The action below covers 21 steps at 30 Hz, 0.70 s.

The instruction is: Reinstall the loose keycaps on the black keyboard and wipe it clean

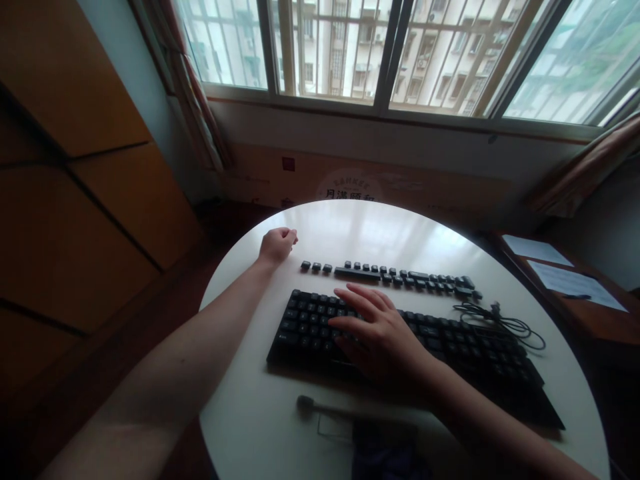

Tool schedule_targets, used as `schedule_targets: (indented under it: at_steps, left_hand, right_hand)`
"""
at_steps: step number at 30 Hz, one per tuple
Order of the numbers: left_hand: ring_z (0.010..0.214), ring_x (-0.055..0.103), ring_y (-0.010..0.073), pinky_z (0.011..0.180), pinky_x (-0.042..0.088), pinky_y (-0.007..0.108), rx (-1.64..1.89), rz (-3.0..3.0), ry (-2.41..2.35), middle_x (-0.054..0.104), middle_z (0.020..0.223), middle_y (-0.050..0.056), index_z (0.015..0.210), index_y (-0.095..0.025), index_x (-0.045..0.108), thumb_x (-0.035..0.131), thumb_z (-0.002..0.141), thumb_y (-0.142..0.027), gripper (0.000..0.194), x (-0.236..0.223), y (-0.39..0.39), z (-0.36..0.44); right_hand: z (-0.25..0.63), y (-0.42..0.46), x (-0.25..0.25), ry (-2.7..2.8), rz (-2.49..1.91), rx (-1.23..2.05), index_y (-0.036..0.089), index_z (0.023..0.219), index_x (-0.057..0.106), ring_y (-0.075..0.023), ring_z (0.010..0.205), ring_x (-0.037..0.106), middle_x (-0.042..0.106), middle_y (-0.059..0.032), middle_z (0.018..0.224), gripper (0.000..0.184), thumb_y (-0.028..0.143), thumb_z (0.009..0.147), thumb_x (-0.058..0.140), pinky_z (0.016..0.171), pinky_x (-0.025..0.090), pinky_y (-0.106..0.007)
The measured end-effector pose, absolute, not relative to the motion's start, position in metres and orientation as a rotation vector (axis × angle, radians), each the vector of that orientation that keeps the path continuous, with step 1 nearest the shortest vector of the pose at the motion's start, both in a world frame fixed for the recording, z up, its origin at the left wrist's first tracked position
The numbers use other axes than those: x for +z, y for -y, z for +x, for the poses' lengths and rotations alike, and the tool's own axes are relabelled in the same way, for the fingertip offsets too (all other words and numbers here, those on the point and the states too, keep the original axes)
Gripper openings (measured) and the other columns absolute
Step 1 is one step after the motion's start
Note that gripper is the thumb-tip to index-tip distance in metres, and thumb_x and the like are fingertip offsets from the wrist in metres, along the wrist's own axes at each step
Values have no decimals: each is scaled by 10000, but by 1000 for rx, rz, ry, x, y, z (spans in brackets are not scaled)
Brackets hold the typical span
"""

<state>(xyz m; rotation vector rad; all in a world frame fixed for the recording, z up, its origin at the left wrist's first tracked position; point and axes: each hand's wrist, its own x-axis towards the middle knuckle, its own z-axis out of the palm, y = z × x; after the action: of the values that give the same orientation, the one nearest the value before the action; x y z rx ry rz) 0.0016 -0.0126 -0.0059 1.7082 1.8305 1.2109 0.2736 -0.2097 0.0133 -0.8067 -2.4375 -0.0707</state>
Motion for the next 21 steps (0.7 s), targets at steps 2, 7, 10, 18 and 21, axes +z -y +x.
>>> schedule_targets:
  at_steps: [2, 7, 10, 18, 21]
  left_hand:
    - [719, 657, 206, 687, 455, 303, 1214, 1711, -1822, 748, 755, 61, 658, -207, 689, 526, 886, -356, 317, -5, 12, 2]
    - [751, 661, 222, 705, 458, 317, 1219, 1711, -1808, 752, 764, 70, 669, -207, 706, 531, 881, -363, 316, -6, 9, 3]
    - [759, 659, 225, 713, 457, 321, 1217, 1724, -1799, 748, 757, 68, 669, -211, 708, 530, 881, -377, 322, -7, 8, 4]
    - [765, 660, 214, 688, 440, 310, 1225, 1777, -1782, 746, 763, 55, 661, -218, 681, 518, 890, -364, 317, -4, 11, 3]
    - [759, 657, 217, 685, 436, 314, 1224, 1779, -1788, 738, 747, 57, 650, -218, 669, 516, 892, -363, 321, -3, 12, 3]
  right_hand:
    - [276, 201, 12, 2397, -866, -93, 249, 1141, 707, -316, 1370, 485, 609, -103, 1413, 224, 224, 941, 609, 1053, 463, -549]
    - [282, 159, 21, 2352, -996, -108, 257, 1027, 744, -305, 1267, 582, 725, -66, 1232, 164, 219, 921, 625, 1032, 487, -522]
    - [283, 120, 32, 2322, -1183, 20, 250, 943, 778, -271, 1086, 679, 775, -56, 1079, 146, 222, 896, 642, 959, 532, -438]
    - [276, 44, 42, 2410, -1450, 268, 261, 865, 814, -235, 873, 728, 795, -25, 915, 145, 198, 795, 704, 811, 556, -347]
    - [271, 33, 44, 2470, -1474, 374, 273, 839, 813, -225, 876, 729, 792, -6, 895, 118, 222, 759, 743, 801, 555, -325]
